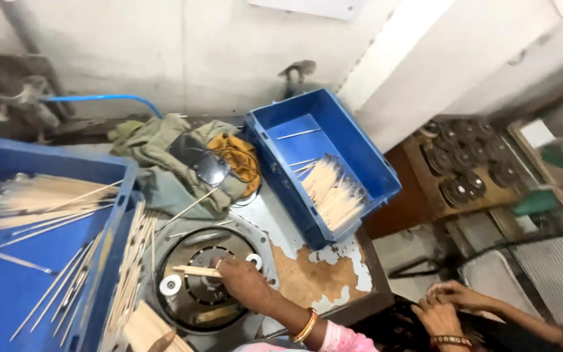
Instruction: Inserting incense sticks into a rotating manufacturing machine for processing.
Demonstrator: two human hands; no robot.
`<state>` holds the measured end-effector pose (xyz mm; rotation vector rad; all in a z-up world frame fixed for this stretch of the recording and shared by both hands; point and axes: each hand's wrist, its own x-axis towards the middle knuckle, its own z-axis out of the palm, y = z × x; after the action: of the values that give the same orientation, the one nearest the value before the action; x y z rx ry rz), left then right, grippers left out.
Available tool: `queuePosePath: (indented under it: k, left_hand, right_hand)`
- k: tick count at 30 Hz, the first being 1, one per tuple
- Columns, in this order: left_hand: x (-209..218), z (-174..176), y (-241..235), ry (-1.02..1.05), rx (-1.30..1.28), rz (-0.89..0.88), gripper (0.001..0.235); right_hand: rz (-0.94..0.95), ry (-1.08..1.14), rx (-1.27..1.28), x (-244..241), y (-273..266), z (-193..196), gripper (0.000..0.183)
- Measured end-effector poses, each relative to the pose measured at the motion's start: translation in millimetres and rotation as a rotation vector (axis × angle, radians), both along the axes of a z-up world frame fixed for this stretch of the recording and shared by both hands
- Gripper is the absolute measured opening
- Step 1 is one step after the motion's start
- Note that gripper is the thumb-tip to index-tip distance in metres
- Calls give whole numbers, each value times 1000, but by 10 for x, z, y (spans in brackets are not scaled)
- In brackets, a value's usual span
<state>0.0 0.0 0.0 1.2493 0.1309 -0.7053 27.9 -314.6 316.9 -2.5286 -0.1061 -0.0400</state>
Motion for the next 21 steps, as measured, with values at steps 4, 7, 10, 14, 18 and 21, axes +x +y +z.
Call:
queuePosePath:
  k: [4,7,10,14,18,21]
  left_hand:
    - [250,1625,-423,57,17,108,64]
    - [341,2048,-638,31,170,-1,64]
    - [458,2437,-700,-184,-269,-114,71]
    - [572,2288,-765,-141,131,-67,72]
    - [461,2599,-725,371,-40,110,74]
    - [454,2386,-627,262,46,75,77]
  right_hand:
    - [60,-105,120,-68,71,201,17]
    - [56,27,313,-154,177,612,17]
    - [166,212,294,-205,210,801,25]
    - [137,-10,170,-155,-57,914,28]
    - [-67,8,-39,9,-143,347,31]
    - [-64,168,-76,135,-76,95,33]
